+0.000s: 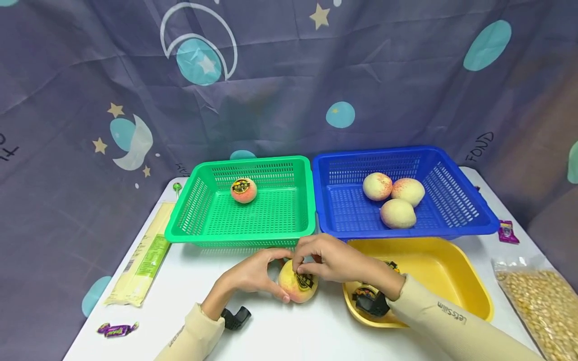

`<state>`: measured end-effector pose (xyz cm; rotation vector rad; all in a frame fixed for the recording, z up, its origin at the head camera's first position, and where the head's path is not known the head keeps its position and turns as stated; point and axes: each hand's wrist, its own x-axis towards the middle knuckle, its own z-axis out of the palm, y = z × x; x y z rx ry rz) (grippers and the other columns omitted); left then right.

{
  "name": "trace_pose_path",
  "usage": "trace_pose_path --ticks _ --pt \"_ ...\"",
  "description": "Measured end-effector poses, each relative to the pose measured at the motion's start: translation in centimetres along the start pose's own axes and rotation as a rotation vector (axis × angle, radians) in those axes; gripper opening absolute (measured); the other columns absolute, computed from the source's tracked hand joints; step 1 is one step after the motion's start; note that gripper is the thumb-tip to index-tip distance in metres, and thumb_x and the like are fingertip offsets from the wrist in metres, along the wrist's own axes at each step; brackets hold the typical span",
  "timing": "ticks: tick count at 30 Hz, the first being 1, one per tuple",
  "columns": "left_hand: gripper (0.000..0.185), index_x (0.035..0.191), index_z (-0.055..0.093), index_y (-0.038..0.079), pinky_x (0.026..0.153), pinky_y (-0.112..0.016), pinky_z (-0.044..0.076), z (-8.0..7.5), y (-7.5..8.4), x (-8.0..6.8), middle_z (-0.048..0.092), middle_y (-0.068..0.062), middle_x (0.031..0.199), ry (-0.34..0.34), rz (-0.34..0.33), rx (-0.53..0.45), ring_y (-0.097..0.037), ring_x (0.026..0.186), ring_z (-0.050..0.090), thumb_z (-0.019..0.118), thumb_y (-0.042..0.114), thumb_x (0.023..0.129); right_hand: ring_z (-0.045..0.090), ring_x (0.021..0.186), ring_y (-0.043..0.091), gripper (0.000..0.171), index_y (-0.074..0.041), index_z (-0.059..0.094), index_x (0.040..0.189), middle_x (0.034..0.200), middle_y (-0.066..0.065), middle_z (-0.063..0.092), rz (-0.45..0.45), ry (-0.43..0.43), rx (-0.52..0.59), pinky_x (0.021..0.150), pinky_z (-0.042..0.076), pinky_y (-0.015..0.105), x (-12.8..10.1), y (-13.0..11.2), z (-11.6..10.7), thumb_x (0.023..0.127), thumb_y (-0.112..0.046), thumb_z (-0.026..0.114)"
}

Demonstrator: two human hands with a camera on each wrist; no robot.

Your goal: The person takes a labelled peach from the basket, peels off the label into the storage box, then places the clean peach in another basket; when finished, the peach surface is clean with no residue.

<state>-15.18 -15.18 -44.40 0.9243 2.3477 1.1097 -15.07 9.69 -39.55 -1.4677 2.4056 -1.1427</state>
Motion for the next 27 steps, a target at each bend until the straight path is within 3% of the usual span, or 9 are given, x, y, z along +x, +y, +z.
trace_pose_path --ticks 4,10,14,17,23,27 --pt "0.081 0.137 0.062 0.028 0.107 -0.038 0.046 0.0 -0.1 -0.2 0.067 0.013 0.13 -0.003 -0.012 -0.008 -0.009 0.114 0.059 0.097 0.033 0.065 0.045 0.065 -0.003 0.008 -0.016 0.072 0.093 0.089 -0.004 0.071 0.024 0.001 0.098 0.055 0.042 0.016 -0.7 -0.1 -0.9 0.096 -0.009 0.069" --pt "0.082 0.14 0.061 0.027 0.104 -0.037 0.048 -0.1 -0.2 -0.3 0.067 0.01 0.129 -0.004 -0.005 -0.037 -0.013 0.109 0.06 0.097 0.03 0.066 0.044 0.06 -0.003 0.008 -0.013 0.073 0.101 0.083 -0.001 0.07 0.139 0.029 0.172 0.053 0.042 0.018 -2.6 -0.3 -3.0 0.097 -0.009 0.067" --pt "0.082 0.139 0.061 0.025 0.101 -0.035 0.049 -0.1 -0.1 -0.4 0.067 0.008 0.127 -0.004 -0.008 -0.052 -0.015 0.108 0.061 0.097 0.028 0.065 0.054 0.064 0.003 0.017 -0.011 0.073 0.113 0.082 0.001 0.069 0.187 0.048 0.198 0.055 0.047 0.021 -4.5 -0.2 -4.5 0.099 -0.008 0.065" --pt "0.082 0.139 0.061 0.024 0.099 -0.034 0.049 -0.2 -0.1 -0.5 0.067 0.008 0.126 -0.006 -0.014 -0.059 -0.015 0.107 0.061 0.097 0.027 0.065 0.061 0.07 0.008 0.018 -0.011 0.073 0.113 0.089 0.002 0.072 0.195 0.061 0.222 0.06 0.053 0.024 -6.3 0.0 -5.4 0.099 -0.006 0.064" --pt "0.081 0.138 0.062 0.026 0.098 -0.036 0.048 -0.4 -0.2 -0.3 0.067 0.01 0.124 -0.01 -0.019 -0.058 -0.015 0.106 0.059 0.097 0.027 0.065 0.064 0.081 0.011 0.017 -0.014 0.074 0.103 0.095 0.0 0.071 0.146 0.068 0.207 0.071 0.056 0.027 -9.8 0.4 -7.3 0.098 -0.001 0.063" --pt "0.08 0.138 0.062 0.026 0.096 -0.034 0.049 -0.6 -0.3 -0.3 0.067 0.009 0.122 -0.015 -0.02 -0.064 -0.015 0.105 0.059 0.097 0.028 0.066 0.064 0.081 0.008 0.015 -0.017 0.074 0.104 0.095 -0.004 0.072 0.234 0.038 0.139 0.071 0.055 0.025 -11.9 0.4 -8.2 0.099 -0.006 0.064"
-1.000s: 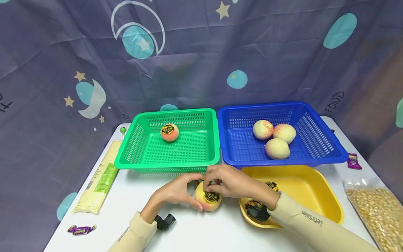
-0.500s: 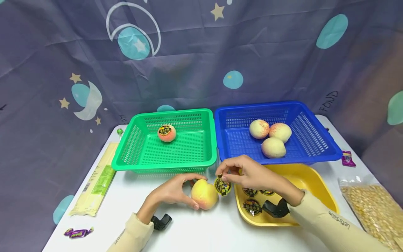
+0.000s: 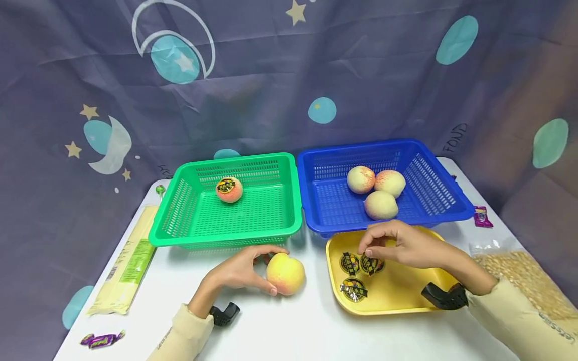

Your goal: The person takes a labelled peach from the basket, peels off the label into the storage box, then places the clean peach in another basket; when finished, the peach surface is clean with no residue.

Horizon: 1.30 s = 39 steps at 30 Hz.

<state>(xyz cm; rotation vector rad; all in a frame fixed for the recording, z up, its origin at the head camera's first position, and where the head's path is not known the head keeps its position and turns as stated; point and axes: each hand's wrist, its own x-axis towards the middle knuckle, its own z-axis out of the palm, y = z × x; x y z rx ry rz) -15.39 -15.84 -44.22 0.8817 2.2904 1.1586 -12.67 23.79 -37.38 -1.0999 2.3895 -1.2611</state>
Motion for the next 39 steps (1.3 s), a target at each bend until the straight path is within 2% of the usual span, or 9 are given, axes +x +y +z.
trace_pose_path --ticks 5,8,13,18,24,29,32,36,39 --pt "0.08 0.138 0.062 0.025 0.094 -0.035 0.049 -0.4 0.1 -0.2 0.067 0.007 0.12 -0.004 -0.013 -0.004 -0.015 0.105 0.059 0.096 0.029 0.066 0.063 0.078 0.005 0.016 -0.012 0.074 0.113 0.092 -0.006 0.073 0.127 -0.056 -0.041 0.069 0.054 0.023 -1.3 0.8 -0.5 0.099 -0.012 0.065" --pt "0.08 0.138 0.062 0.025 0.094 -0.034 0.049 -0.5 0.3 -0.2 0.067 0.007 0.12 -0.01 -0.021 -0.005 -0.015 0.105 0.059 0.096 0.029 0.067 0.061 0.077 0.006 0.018 -0.009 0.073 0.115 0.091 -0.003 0.072 0.142 -0.117 -0.011 0.069 0.053 0.022 -1.9 1.5 -0.4 0.099 -0.01 0.065" --pt "0.079 0.138 0.063 0.025 0.094 -0.035 0.049 -0.7 0.4 -0.1 0.067 0.007 0.119 -0.016 -0.03 -0.016 -0.016 0.105 0.059 0.096 0.027 0.066 0.058 0.075 0.006 0.02 -0.01 0.074 0.113 0.085 0.001 0.067 0.179 -0.239 0.068 0.066 0.049 0.021 -2.4 2.3 -0.1 0.096 -0.004 0.064" --pt "0.078 0.137 0.063 0.025 0.095 -0.037 0.049 -0.7 0.5 0.0 0.067 0.008 0.12 -0.018 -0.035 -0.019 -0.017 0.104 0.059 0.096 0.027 0.066 0.055 0.076 0.002 0.026 -0.009 0.072 0.118 0.087 -0.001 0.065 0.235 -0.322 0.094 0.065 0.049 0.02 -2.8 2.3 0.0 0.092 -0.005 0.068" --pt "0.078 0.136 0.063 0.026 0.095 -0.038 0.05 -0.6 0.6 0.1 0.067 0.008 0.12 -0.019 -0.034 -0.01 -0.017 0.103 0.059 0.097 0.028 0.066 0.054 0.074 0.002 0.037 -0.009 0.068 0.126 0.088 -0.004 0.06 0.272 -0.32 0.035 0.063 0.048 0.021 -3.5 1.9 -0.2 0.091 -0.019 0.075" --pt "0.078 0.137 0.063 0.025 0.097 -0.038 0.05 -0.5 0.7 0.1 0.067 0.008 0.121 -0.021 -0.028 -0.008 -0.017 0.104 0.059 0.097 0.027 0.066 0.054 0.081 0.007 0.048 -0.014 0.066 0.133 0.092 -0.004 0.062 0.339 -0.309 -0.052 0.066 0.043 0.022 -4.2 1.4 -0.4 0.088 -0.028 0.079" --pt "0.079 0.137 0.063 0.025 0.097 -0.039 0.05 -0.5 0.7 0.2 0.067 0.008 0.121 -0.023 -0.025 -0.007 -0.017 0.104 0.059 0.097 0.027 0.066 0.056 0.089 0.007 0.053 -0.019 0.066 0.136 0.103 -0.007 0.067 0.381 -0.313 -0.103 0.073 0.045 0.023 -4.6 1.1 -0.5 0.087 -0.032 0.08" --pt "0.079 0.137 0.063 0.025 0.097 -0.039 0.05 -0.4 0.7 0.2 0.067 0.008 0.121 -0.025 -0.024 -0.008 -0.017 0.104 0.059 0.097 0.027 0.066 0.063 0.099 0.007 0.056 -0.018 0.064 0.138 0.118 -0.004 0.072 0.412 -0.311 -0.119 0.085 0.052 0.025 -5.1 0.9 -0.7 0.087 -0.033 0.081" --pt "0.079 0.137 0.063 0.025 0.097 -0.038 0.049 -0.3 0.8 0.3 0.067 0.008 0.122 -0.022 -0.015 -0.007 -0.017 0.104 0.06 0.097 0.027 0.065 0.063 0.096 0.006 0.055 -0.014 0.064 0.138 0.115 -0.004 0.074 0.404 -0.296 -0.122 0.082 0.054 0.025 -5.4 0.9 -0.9 0.088 -0.032 0.079"
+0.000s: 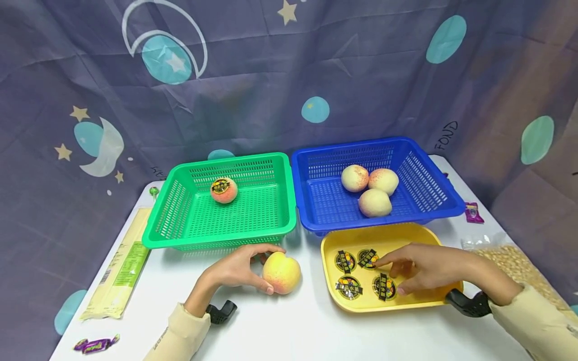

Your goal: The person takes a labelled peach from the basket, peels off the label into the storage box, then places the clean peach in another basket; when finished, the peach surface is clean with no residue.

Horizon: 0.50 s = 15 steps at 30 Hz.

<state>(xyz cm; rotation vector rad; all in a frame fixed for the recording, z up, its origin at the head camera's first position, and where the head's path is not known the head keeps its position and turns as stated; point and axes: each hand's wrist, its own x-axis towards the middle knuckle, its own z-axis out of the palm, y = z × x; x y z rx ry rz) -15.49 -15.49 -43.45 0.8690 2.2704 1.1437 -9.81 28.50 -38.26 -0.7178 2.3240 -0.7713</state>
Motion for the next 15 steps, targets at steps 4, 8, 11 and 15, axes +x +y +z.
trace_pose_path --ticks 4,8,11,15 --pt "0.079 0.136 0.064 0.027 0.097 -0.036 0.049 0.2 0.0 -0.1 0.068 0.009 0.122 0.02 0.025 0.014 -0.015 0.103 0.061 0.097 0.029 0.064 0.061 0.089 0.002 0.051 -0.008 0.063 0.136 0.106 -0.004 0.074 -0.09 0.054 0.013 0.074 0.054 0.024 -0.2 0.2 -0.7 0.092 -0.029 0.075" --pt "0.079 0.134 0.064 0.032 0.096 -0.036 0.049 0.3 0.1 -0.4 0.068 0.014 0.121 0.038 0.031 0.02 -0.012 0.104 0.061 0.098 0.031 0.063 0.066 0.09 0.002 0.044 -0.01 0.063 0.136 0.108 -0.004 0.074 -0.234 0.155 0.009 0.075 0.056 0.025 -0.7 0.4 -1.7 0.095 -0.02 0.073" --pt "0.079 0.133 0.064 0.036 0.094 -0.037 0.048 0.1 0.7 -0.6 0.067 0.018 0.121 0.039 0.038 0.018 -0.012 0.104 0.06 0.098 0.033 0.062 0.069 0.09 0.005 0.044 -0.013 0.063 0.138 0.112 -0.007 0.074 -0.303 0.241 -0.001 0.076 0.057 0.024 -1.2 0.6 -2.7 0.095 -0.01 0.072" --pt "0.08 0.134 0.062 0.039 0.094 -0.041 0.049 -0.2 2.1 -0.8 0.067 0.019 0.121 0.021 0.07 0.023 -0.01 0.106 0.059 0.097 0.036 0.063 0.07 0.092 0.006 0.047 -0.011 0.064 0.137 0.113 -0.009 0.074 -0.283 0.385 -0.015 0.075 0.058 0.023 -2.2 0.9 -4.4 0.092 -0.001 0.072"
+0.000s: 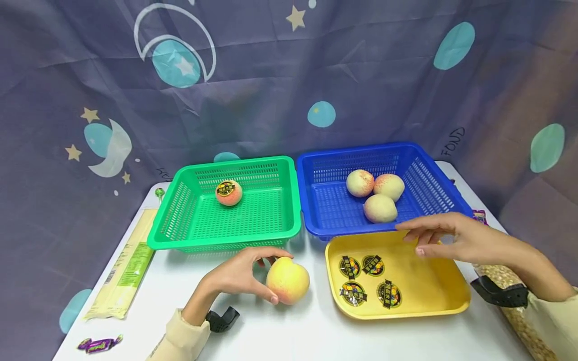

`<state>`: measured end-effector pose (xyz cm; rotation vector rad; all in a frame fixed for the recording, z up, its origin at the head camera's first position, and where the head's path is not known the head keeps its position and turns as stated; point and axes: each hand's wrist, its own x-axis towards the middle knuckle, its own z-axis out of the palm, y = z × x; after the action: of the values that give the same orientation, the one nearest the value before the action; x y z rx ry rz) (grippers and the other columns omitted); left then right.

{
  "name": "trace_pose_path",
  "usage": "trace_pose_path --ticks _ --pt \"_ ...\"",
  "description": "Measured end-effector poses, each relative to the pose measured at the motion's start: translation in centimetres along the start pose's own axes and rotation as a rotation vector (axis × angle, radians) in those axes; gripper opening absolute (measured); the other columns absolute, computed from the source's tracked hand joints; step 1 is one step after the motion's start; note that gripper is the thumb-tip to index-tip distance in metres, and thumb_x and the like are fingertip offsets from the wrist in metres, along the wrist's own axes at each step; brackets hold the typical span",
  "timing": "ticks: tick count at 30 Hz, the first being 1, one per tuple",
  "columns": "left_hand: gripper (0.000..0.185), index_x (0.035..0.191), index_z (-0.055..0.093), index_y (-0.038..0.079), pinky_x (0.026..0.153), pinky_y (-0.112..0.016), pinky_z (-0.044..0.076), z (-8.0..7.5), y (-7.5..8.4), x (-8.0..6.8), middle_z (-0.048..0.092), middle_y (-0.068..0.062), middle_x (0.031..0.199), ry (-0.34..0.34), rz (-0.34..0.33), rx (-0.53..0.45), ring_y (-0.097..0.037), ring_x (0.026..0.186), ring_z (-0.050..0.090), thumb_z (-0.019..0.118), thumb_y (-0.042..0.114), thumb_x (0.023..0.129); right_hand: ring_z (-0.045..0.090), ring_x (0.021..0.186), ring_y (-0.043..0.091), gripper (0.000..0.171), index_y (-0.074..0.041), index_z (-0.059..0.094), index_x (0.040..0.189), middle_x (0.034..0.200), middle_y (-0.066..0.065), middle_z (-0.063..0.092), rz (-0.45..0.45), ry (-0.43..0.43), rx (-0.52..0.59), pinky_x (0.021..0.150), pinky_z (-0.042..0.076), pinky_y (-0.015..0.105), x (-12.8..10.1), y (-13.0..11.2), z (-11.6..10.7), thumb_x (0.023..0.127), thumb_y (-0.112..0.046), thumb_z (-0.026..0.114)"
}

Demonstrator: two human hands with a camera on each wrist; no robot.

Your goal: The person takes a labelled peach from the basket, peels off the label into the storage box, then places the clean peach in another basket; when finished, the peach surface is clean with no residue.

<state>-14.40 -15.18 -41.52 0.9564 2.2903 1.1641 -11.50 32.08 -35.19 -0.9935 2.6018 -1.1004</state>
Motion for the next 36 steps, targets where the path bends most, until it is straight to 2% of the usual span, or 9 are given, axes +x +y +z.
trace_pose_path --ticks 5,8,10,12,15,19,23,29,36 --pt "0.08 0.138 0.06 0.035 0.093 -0.038 0.052 -0.5 2.1 0.3 0.067 0.015 0.123 -0.018 0.091 0.012 -0.008 0.109 0.059 0.096 0.035 0.066 0.061 0.097 -0.006 0.045 -0.019 0.069 0.13 0.116 -0.015 0.073 0.163 0.281 -0.221 0.079 0.047 0.011 -0.1 0.8 -1.8 0.087 -0.009 0.08" --pt "0.079 0.139 0.061 0.029 0.091 -0.035 0.052 -0.9 3.5 1.1 0.067 0.013 0.123 -0.018 0.146 0.014 -0.009 0.11 0.059 0.096 0.033 0.068 0.053 0.124 0.016 0.056 -0.017 0.064 0.138 0.138 0.003 0.065 0.283 0.358 -0.296 0.106 0.044 0.035 0.0 2.2 -2.7 0.086 -0.019 0.083" --pt "0.078 0.139 0.061 0.027 0.09 -0.035 0.053 -1.2 4.3 1.8 0.066 0.013 0.124 -0.015 0.164 0.014 -0.009 0.11 0.059 0.095 0.032 0.069 0.04 0.136 0.038 0.071 -0.011 0.051 0.149 0.151 0.022 0.049 0.365 0.333 -0.319 0.11 0.032 0.063 0.0 3.4 -3.1 0.087 -0.029 0.081" --pt "0.078 0.139 0.06 0.027 0.09 -0.036 0.053 -1.5 5.1 2.8 0.065 0.014 0.125 -0.004 0.174 0.011 -0.01 0.11 0.058 0.095 0.03 0.069 0.025 0.136 0.061 0.086 -0.004 0.036 0.156 0.158 0.035 0.031 0.434 0.285 -0.324 0.097 0.019 0.083 0.0 4.5 -3.3 0.088 -0.036 0.078" --pt "0.075 0.138 0.059 0.03 0.089 -0.037 0.053 -2.0 5.8 4.6 0.064 0.014 0.124 0.018 0.185 0.004 -0.011 0.11 0.057 0.093 0.029 0.071 0.015 0.14 0.066 0.103 0.0 0.016 0.161 0.164 0.035 0.013 0.504 0.228 -0.352 0.094 0.014 0.086 0.0 5.8 -3.2 0.089 -0.045 0.074" --pt "0.067 0.136 0.059 0.028 0.088 -0.043 0.053 -2.9 6.6 7.4 0.065 0.008 0.121 0.043 0.198 -0.042 -0.013 0.111 0.058 0.088 0.026 0.075 0.008 0.143 0.067 0.111 0.002 0.004 0.161 0.167 0.031 -0.001 0.553 0.19 -0.352 0.095 0.012 0.087 0.3 6.7 -3.0 0.089 -0.05 0.07" --pt "0.063 0.134 0.06 0.026 0.085 -0.045 0.052 -3.5 7.4 10.2 0.066 0.007 0.12 0.068 0.188 -0.041 -0.013 0.109 0.059 0.086 0.029 0.077 0.005 0.145 0.066 0.115 0.003 -0.001 0.161 0.167 0.03 -0.006 0.579 0.182 -0.349 0.097 0.012 0.087 0.5 7.0 -2.9 0.089 -0.053 0.07" --pt "0.063 0.133 0.061 0.022 0.083 -0.033 0.053 -4.1 8.5 14.7 0.066 0.004 0.117 0.098 0.145 0.006 -0.016 0.103 0.059 0.086 0.035 0.077 -0.002 0.148 0.064 0.119 0.0 -0.007 0.161 0.167 0.027 -0.014 0.606 0.167 -0.316 0.099 0.006 0.09 0.4 7.2 -2.9 0.089 -0.055 0.069" --pt "0.068 0.134 0.06 0.017 0.088 -0.026 0.054 -4.2 8.6 19.8 0.065 0.0 0.122 0.053 0.072 0.092 -0.017 0.105 0.062 0.088 0.036 0.075 -0.006 0.15 0.061 0.118 -0.002 -0.011 0.161 0.167 0.024 -0.018 0.597 0.156 -0.275 0.101 0.006 0.089 0.3 7.3 -2.9 0.09 -0.054 0.068"
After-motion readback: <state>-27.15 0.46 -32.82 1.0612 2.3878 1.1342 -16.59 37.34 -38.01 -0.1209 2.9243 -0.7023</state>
